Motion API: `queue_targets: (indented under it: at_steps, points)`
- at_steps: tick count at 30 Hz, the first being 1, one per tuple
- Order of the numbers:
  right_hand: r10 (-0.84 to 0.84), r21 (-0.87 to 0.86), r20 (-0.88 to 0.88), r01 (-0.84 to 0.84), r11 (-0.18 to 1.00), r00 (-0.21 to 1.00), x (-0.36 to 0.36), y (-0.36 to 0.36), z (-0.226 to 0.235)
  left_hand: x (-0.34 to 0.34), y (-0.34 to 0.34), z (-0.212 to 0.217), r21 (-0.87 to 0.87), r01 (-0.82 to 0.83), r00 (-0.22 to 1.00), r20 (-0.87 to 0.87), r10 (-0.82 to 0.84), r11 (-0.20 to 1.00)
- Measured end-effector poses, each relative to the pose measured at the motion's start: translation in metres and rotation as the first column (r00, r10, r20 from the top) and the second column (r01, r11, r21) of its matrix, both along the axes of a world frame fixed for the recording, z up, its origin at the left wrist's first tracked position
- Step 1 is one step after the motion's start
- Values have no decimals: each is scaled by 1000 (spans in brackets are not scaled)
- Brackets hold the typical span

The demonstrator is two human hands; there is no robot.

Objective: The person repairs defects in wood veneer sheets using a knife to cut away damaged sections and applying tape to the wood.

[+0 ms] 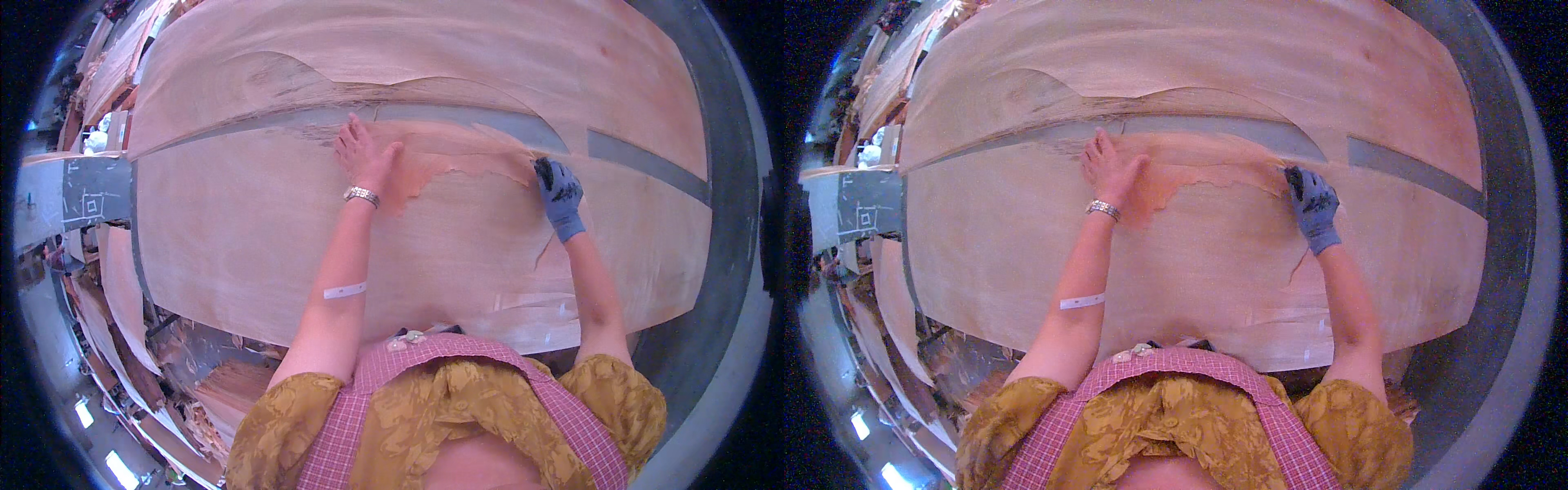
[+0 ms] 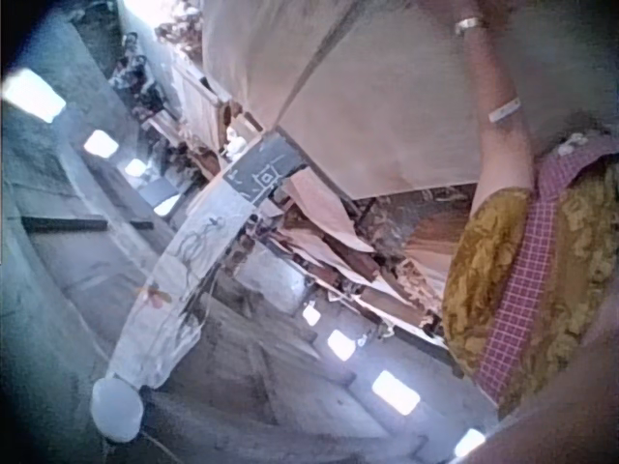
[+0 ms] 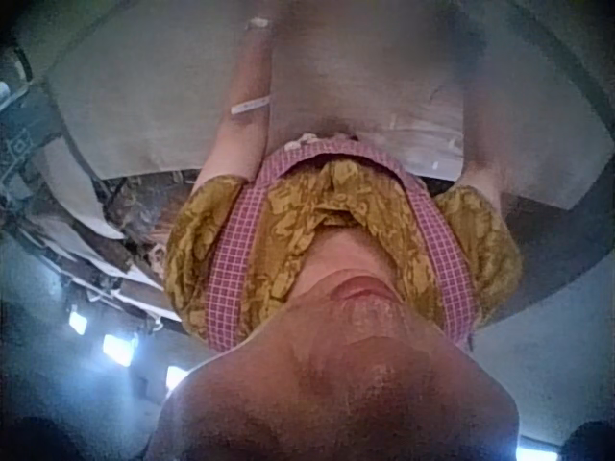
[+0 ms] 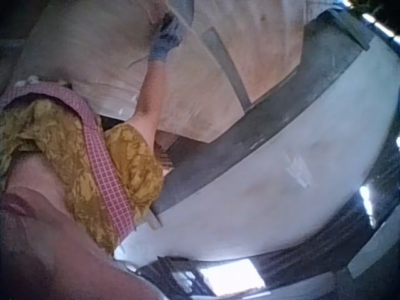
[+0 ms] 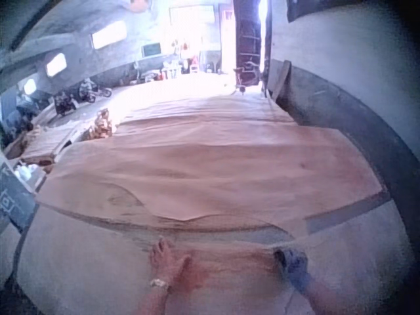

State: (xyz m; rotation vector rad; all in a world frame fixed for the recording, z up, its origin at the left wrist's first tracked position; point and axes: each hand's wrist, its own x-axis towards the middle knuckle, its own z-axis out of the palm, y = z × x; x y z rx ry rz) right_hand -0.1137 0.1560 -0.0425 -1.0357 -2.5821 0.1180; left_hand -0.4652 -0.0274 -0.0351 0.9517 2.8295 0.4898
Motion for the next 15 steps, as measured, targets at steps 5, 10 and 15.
queue_targets:
  at_steps: [5,10,15]
  points:
    - [139,0,105,-140,990,985,9,-75,56,3,-6,-6,-11,-93,994,-55,93,996]
    - [431,-825,-104,-320,466,896,-15,-101,75,3,-6,10,-10,-7,1000,-7,7,1000]
    - [69,-647,-340,-286,707,938,-129,-58,50,-6,-4,5,-80,20,999,-47,-24,997]
